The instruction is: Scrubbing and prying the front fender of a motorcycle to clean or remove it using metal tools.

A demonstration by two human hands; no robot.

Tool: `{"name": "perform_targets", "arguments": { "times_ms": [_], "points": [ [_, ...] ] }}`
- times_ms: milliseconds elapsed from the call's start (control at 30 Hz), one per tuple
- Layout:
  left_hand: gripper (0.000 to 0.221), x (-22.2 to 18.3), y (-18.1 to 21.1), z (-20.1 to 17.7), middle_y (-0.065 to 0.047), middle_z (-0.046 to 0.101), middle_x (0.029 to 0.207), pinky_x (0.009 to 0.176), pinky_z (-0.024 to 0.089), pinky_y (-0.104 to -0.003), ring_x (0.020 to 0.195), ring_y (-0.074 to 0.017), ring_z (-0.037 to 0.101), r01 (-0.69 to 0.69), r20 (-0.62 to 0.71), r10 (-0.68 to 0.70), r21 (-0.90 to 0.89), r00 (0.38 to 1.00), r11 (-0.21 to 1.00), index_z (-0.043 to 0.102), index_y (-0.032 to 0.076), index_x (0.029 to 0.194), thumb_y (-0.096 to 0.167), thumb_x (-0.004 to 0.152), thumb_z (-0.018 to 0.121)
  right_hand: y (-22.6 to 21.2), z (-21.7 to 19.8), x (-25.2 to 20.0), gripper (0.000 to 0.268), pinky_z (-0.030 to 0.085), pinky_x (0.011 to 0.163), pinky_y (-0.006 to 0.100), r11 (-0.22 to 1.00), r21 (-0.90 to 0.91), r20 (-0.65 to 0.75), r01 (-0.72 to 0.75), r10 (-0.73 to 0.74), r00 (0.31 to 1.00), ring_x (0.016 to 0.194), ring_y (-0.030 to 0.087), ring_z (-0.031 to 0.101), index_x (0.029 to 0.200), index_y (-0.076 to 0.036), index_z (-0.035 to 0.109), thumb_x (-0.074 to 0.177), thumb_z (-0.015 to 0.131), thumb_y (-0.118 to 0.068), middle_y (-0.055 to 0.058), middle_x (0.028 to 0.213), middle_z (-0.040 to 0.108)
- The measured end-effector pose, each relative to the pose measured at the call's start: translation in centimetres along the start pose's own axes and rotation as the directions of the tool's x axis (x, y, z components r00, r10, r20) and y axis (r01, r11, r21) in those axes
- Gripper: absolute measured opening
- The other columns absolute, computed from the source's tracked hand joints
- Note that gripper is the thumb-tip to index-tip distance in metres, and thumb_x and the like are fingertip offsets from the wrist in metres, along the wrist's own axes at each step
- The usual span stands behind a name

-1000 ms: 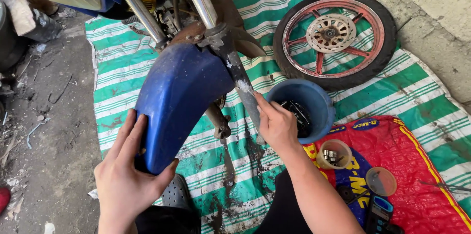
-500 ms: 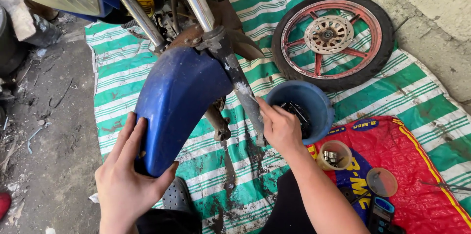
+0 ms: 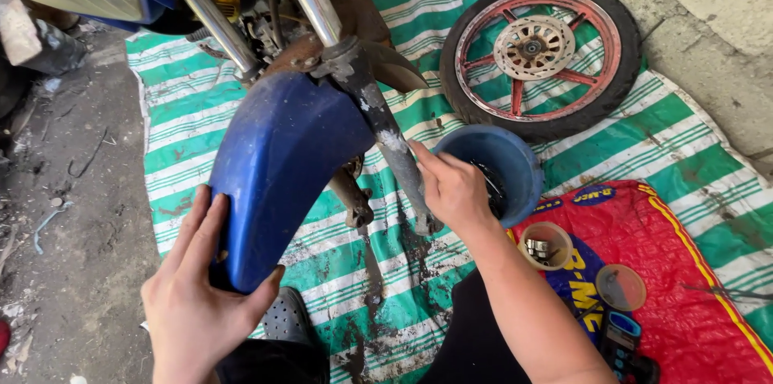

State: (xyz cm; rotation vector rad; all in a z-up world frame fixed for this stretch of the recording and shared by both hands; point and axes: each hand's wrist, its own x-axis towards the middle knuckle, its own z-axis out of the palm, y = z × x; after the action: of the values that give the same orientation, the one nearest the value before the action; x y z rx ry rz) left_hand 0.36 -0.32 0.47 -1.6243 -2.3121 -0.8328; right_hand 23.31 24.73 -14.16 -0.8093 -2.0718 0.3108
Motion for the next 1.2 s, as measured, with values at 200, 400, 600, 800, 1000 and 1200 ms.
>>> {"name": "perform_targets", "arguments": {
  "times_ms": [200,400,600,800,1000,1200],
  "points": [
    [0.105,0.0,0.1,-0.1,-0.027,0.062,0.168,0.097,0.061,-0.046,0.133,-0.0387,0.073,0.007,0.006,-0.007,-0.005,1.0,1.0,0.066,-0.006,0.154,0.022,0.057,0.094,-0.6,0.0,-3.0,0.049,0.051,0.048,0.036,0.997,0.036,0.022,-0.068,0.067,0.997,0.051,0.021,0.062,0.14,-0.007,0.078,0.094,0.072,0.006,0.009,0.083,0.079],
    [0.103,0.0,0.6,-0.1,-0.028,0.064,0.166,0.092,0.062,-0.045,0.124,-0.0379,0.076,0.025,-0.003,-0.025,-0.011,1.0,1.0,0.068,-0.009,0.153,0.021,0.057,0.093,-0.9,1.9,-6.2,0.057,0.051,0.048,0.038,0.994,0.05,-0.037,-0.096,0.098,0.994,0.05,0.024,0.061,0.142,-0.008,0.077,0.089,0.07,0.01,0.012,0.086,0.078],
    [0.105,0.0,1.0,-0.2,-0.028,0.064,0.164,0.095,0.062,-0.045,0.125,-0.0381,0.076,0.036,0.005,-0.035,-0.037,0.999,0.999,0.066,-0.009,0.153,0.017,0.055,0.091,-2.2,1.8,-4.7,0.051,0.046,0.044,0.037,0.999,-0.008,-0.081,-0.045,0.044,0.996,0.045,0.021,0.054,0.141,-0.01,0.08,0.093,0.074,0.006,0.008,0.083,0.076],
    [0.105,0.2,1.1,-0.3,-0.028,0.064,0.165,0.095,0.062,-0.045,0.126,-0.0384,0.075,0.04,0.012,-0.04,-0.029,0.999,0.999,0.066,-0.01,0.153,0.015,0.054,0.092,-1.8,1.5,-5.8,0.06,0.048,0.048,0.04,0.993,-0.01,-0.051,-0.119,0.118,0.992,0.048,0.023,0.053,0.145,-0.013,0.077,0.089,0.071,0.009,0.007,0.081,0.07],
    [0.105,0.1,1.0,-0.3,-0.029,0.063,0.165,0.098,0.062,-0.045,0.128,-0.0391,0.075,0.034,0.009,-0.034,-0.048,0.999,0.998,0.066,-0.01,0.154,0.015,0.054,0.091,-1.8,1.1,-4.8,0.053,0.051,0.049,0.041,0.992,0.03,-0.019,-0.121,0.122,0.992,0.049,0.025,0.06,0.141,-0.008,0.078,0.092,0.071,0.007,0.01,0.083,0.076],
    [0.105,0.2,0.9,-0.3,-0.03,0.063,0.165,0.098,0.062,-0.046,0.129,-0.04,0.075,0.02,0.003,-0.02,-0.037,1.0,0.999,0.066,-0.011,0.153,0.015,0.054,0.093,-1.9,1.2,-4.6,0.053,0.052,0.049,0.041,0.99,0.041,-0.012,-0.134,0.134,0.991,0.05,0.026,0.062,0.141,-0.008,0.078,0.091,0.071,0.007,0.013,0.085,0.078]
  ]
}}
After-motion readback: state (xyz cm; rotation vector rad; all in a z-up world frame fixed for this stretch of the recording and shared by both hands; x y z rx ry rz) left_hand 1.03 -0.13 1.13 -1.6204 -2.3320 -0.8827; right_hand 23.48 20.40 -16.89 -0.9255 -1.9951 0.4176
